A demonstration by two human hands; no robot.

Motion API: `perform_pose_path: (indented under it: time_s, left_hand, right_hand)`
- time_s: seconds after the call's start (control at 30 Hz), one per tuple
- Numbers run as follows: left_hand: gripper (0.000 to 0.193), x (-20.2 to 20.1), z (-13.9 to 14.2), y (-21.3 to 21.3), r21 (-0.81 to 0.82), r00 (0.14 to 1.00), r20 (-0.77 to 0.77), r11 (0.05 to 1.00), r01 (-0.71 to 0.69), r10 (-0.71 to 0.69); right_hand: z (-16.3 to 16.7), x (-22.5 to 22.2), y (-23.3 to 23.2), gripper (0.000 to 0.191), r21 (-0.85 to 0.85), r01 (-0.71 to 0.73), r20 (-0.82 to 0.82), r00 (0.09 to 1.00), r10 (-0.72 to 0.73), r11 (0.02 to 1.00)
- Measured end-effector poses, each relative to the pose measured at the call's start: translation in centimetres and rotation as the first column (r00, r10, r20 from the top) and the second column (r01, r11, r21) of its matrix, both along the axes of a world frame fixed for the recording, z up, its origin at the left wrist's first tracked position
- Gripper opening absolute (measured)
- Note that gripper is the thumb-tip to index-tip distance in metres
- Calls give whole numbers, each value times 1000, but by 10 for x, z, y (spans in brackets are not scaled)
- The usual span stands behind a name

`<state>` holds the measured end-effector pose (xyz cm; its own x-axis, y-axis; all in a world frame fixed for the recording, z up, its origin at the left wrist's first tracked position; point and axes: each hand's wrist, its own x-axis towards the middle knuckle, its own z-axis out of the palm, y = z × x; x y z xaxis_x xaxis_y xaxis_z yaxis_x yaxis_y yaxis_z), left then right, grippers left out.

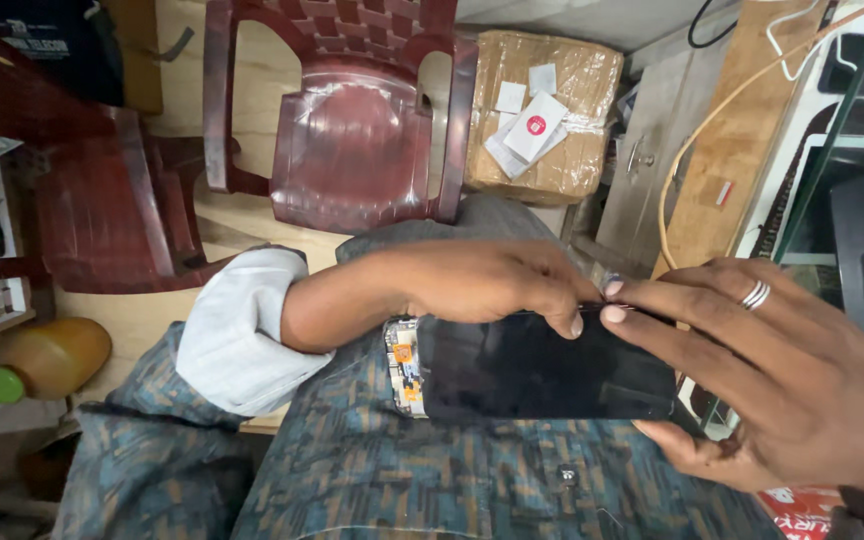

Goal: The person pries open a smartphone, separating the screen from the frame while seated, then carries the opened phone to a glass display counter and works on its internal components, pressing and fitting parts before pressing the screen back onto the phone body.

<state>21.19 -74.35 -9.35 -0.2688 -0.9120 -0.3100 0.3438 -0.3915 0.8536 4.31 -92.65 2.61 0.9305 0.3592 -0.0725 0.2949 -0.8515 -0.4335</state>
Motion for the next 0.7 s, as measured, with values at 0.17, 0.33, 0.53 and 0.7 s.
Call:
perform_pose_path:
  time_s: [0.17, 0.33, 0.53, 0.7]
  left_hand:
    - [49, 3, 5, 0, -5, 1000, 28, 1000, -14, 14]
    - [51, 7, 5, 4, -23, 992, 124, 999, -27, 30]
    - [52, 5, 3, 5, -45, 998, 41, 998, -44, 45]
    - [48, 5, 1, 11, -124, 996, 91, 992, -13, 25]
  right_hand:
    - [1, -6, -4, 83, 58, 17, 84, 996, -22, 998]
    - [-6, -30, -19, 96, 199, 131, 148, 976, -162, 971]
    - [-46, -71, -13, 95, 514, 340, 165, 862, -480, 788]
    - [-47, -78, -7, 90, 461, 381, 174, 847, -502, 802]
